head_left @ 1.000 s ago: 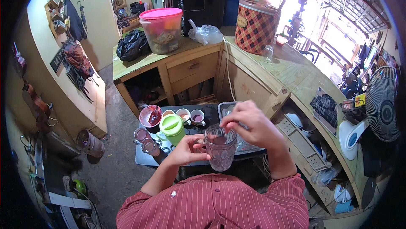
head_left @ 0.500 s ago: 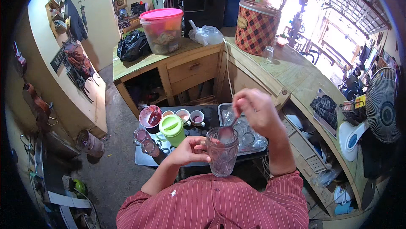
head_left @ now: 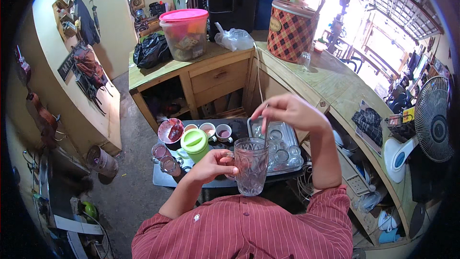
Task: The recorder is preparing multiple drinks at a bar or counter, pouring ingredients from various containers and stirring them in glasses.
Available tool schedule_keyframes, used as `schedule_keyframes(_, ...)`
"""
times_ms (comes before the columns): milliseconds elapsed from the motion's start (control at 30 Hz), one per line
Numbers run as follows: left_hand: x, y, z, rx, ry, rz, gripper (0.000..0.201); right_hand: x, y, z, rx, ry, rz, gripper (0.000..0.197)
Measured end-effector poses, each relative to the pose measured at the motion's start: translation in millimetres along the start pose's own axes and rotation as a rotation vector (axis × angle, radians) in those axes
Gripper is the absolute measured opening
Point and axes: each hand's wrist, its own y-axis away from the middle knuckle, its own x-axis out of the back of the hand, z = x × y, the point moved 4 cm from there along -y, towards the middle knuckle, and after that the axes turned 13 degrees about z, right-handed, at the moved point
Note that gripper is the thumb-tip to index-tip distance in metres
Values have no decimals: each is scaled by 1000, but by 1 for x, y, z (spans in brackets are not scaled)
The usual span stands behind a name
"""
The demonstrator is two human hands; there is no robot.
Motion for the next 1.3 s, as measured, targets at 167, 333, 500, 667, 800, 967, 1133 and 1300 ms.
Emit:
schedule_keyframes(167,-8,2,8,9,11,-1,35,-26,0,2,-35,110,-81,25)
schedule_keyframes(333,-4,9,15,-14,-21,36,35,1,-13,10,-84,-200,258,23)
schedule_keyframes(500,-2,3,14,-42,-41,43,13,-27,-14,23,-117,-25,26,21)
schedule_keyframes(667,-2,3,16,-64,-119,108,26,-4,-16,23,-35,-94,353,23)
schedule_keyframes(800,4,1,16,-87,-127,139,17,-29,-17,21,-85,-14,197,19)
schedule_keyframes(967,-1,2,20,-76,-182,198,26,-6,-20,20,-53,-158,411,20)
schedule_keyframes(1133,3,0,14,-128,-184,193,19,-13,-25,23,-121,-196,302,21)
schedule_keyframes(1300,3,-2,18,-149,-200,191,15,-27,-16,23,-134,-56,128,20)
